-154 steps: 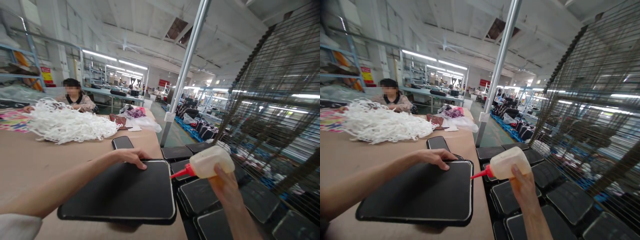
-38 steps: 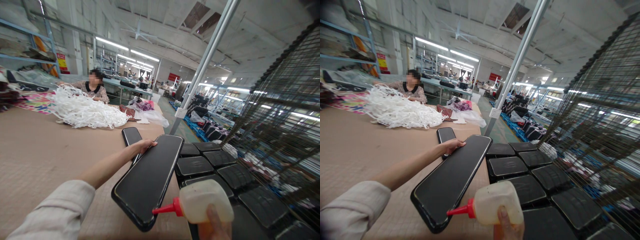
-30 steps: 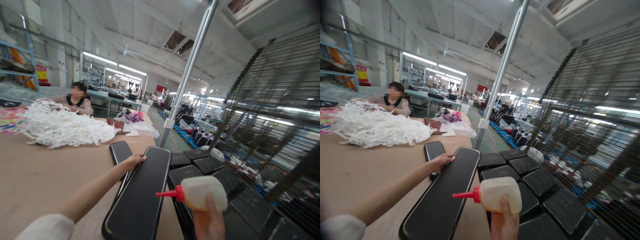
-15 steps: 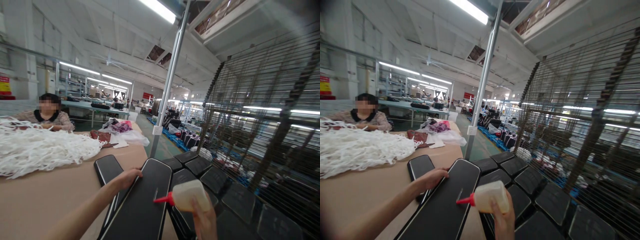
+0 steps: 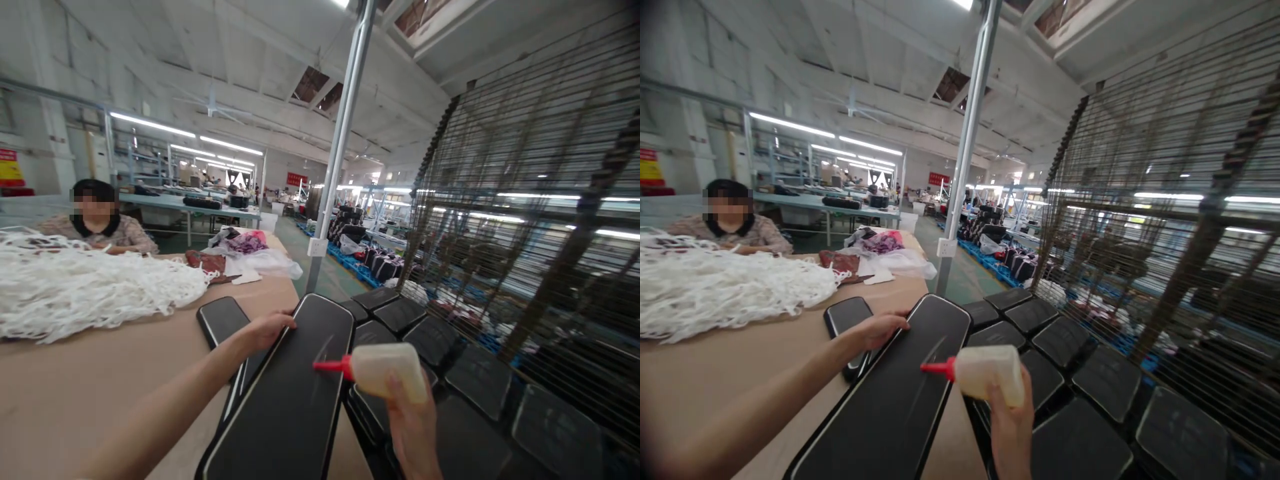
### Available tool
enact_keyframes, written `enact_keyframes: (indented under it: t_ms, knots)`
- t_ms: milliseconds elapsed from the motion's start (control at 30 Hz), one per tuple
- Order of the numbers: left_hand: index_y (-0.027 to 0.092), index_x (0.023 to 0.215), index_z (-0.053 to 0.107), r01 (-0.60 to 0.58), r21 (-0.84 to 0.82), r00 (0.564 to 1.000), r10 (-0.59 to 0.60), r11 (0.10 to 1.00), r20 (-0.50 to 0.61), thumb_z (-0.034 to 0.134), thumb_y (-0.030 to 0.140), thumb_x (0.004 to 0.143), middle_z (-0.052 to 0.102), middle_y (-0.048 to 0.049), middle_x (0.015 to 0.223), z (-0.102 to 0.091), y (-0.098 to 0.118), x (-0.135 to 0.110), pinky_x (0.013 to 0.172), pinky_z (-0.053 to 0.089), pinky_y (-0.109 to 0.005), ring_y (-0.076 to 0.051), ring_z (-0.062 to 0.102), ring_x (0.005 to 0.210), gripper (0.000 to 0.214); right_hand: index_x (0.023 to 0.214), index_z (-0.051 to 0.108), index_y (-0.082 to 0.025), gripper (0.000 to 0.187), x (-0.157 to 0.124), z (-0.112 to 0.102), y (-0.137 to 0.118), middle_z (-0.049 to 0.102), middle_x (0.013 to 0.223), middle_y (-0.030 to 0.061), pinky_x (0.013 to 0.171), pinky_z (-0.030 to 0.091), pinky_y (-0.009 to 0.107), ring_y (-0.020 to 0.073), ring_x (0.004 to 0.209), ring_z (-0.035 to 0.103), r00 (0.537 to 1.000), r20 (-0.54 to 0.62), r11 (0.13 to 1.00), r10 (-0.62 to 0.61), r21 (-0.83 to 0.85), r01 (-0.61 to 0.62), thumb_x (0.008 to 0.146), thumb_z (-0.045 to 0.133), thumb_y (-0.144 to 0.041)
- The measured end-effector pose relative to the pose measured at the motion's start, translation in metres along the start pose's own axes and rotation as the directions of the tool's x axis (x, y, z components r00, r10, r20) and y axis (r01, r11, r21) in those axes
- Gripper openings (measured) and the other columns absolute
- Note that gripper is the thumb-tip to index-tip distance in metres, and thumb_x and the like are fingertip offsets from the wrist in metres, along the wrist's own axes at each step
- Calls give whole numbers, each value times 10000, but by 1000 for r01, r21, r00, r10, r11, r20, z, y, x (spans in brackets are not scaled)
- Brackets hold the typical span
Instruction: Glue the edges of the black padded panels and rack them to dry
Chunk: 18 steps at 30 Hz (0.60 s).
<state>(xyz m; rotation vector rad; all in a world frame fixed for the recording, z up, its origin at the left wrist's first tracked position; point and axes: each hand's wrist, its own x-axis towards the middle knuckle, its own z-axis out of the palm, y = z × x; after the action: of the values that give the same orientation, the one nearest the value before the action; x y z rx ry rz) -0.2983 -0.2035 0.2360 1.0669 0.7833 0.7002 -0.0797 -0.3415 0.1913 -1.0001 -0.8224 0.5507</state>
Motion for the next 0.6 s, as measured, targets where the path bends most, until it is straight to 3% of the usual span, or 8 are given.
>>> enact_keyframes:
  t_ms: [67,133,267,367,433,500,533,600]
  knots:
    - [140,1015,577,-5,6,999,5,1000,-33,523,83,505,674,-27,702,-3,1,-2,641,509,-325,-212,633,693,516,1112,478,-183,639,-23,0,2,604,947,83,701,473,320,239,840,574,975,196,995,102,-1,-104,583,683,-478]
    - [141,1022,574,-12,14,1000,12,1000,-19,526,78,501,675,-28,716,-1,2,-4,636,509,-319,-208,633,689,528,1104,491,-185,678,-25,1,-2,608,945,81,707,475,327,248,835,575,961,244,992,129,-17,-129,533,714,-473]
    - [153,1019,576,29,23,996,-31,999,78,527,73,508,677,-33,739,15,5,-6,637,513,-329,-208,635,692,519,1157,441,-189,648,29,0,-15,566,1021,75,780,460,365,225,918,545,998,-58,993,-11,118,18,611,678,-445]
    - [158,1016,573,34,12,993,-35,999,112,524,70,512,677,-31,748,25,5,0,654,512,-335,-203,637,697,514,1155,431,-212,663,41,-7,-11,550,1055,60,802,453,359,213,937,536,991,-128,994,-33,102,46,588,704,-420]
    - [150,1011,575,20,22,994,-22,1000,103,516,68,511,674,-32,726,27,3,6,647,510,-332,-204,637,685,511,1104,477,-181,647,22,-13,-2,583,972,85,702,490,372,250,858,566,999,-36,997,35,74,-33,561,712,-441]
    - [144,1010,576,9,38,997,-12,999,78,506,66,507,671,-31,710,27,0,13,638,509,-325,-202,635,672,514,1109,478,-181,700,1,-20,4,598,977,99,696,491,351,272,884,566,964,235,991,123,31,-133,522,718,-475]
    - [144,1013,575,9,45,997,-13,999,76,502,66,506,671,-31,711,28,-1,16,635,508,-322,-201,635,669,519,1131,461,-187,743,-4,-24,4,599,986,98,702,492,356,280,888,568,938,315,987,145,25,-160,500,727,-476]
    - [148,1023,573,28,56,994,-34,998,102,501,69,507,671,-31,724,33,-4,23,632,506,-323,-201,634,667,527,1116,464,-196,685,5,-29,0,590,1009,81,763,469,342,247,899,565,975,208,996,75,-57,-64,530,737,-422]
